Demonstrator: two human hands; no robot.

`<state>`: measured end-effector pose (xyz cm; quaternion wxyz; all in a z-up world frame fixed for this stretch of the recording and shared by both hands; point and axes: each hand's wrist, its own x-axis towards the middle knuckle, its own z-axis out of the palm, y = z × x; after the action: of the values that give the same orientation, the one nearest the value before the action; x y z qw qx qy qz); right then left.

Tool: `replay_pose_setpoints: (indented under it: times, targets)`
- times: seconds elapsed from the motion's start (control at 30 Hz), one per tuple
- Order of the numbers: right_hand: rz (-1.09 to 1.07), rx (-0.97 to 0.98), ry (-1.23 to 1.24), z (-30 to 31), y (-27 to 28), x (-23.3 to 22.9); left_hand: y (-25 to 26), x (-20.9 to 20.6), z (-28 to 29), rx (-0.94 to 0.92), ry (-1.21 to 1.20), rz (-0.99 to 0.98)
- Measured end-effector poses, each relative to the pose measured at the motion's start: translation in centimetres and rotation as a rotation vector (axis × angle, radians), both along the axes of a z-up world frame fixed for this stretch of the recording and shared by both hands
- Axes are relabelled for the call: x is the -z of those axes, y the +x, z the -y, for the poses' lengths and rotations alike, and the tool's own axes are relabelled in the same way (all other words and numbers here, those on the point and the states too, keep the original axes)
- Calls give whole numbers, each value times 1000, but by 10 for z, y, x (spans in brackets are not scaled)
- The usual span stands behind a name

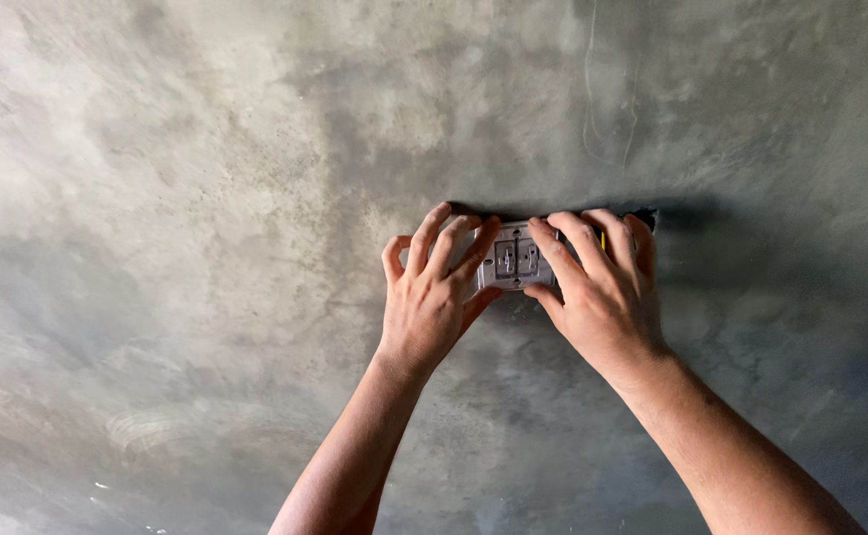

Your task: The person installs an electrical socket into a wall cutout. They connect multiple colored wires to the socket terminals using a screwdriver, then secure the socket plate to the wall with screws.

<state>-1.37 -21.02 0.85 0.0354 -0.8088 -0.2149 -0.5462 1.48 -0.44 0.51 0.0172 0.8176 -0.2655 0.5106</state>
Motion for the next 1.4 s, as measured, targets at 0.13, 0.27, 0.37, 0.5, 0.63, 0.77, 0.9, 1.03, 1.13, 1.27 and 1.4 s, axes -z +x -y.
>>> replay_pose_setpoints:
  times: [0.13,0.27,0.37,0.5,0.63,0.77,0.9,1.03,1.13,1.27,1.4]
  targets:
    - [9,11,11,2,3,1,-2,-3,2,-3,-4,19]
    - [-8,6,16,3,3,2,-2,0,2,-24,-11,21]
    - [-12,12,20,0,0,1,-3,-1,1,-27,-12,19]
    - [-19,9,35,0,0,1,-2,-2,0,-35,-2,21]
    - [-4,22,14,3,1,2,-1,2,1,-16,-20,34]
    - [-6,32,35,0,1,2,-1,-1,0,3,-26,43]
    - [-2,41,59,-7,-6,6,-9,-4,2,-10,-44,12]
    - [-33,36,97,-14,-13,-4,-21,-12,2,-7,-17,-55]
    - [-15,-16,98,-16,-29,-8,-27,-10,2,48,-37,-92]
    - [45,-57,141,1,-59,2,-32,7,-14,151,-109,-69]
    - [53,-40,288,48,-92,76,-47,95,-28,257,-351,-77]
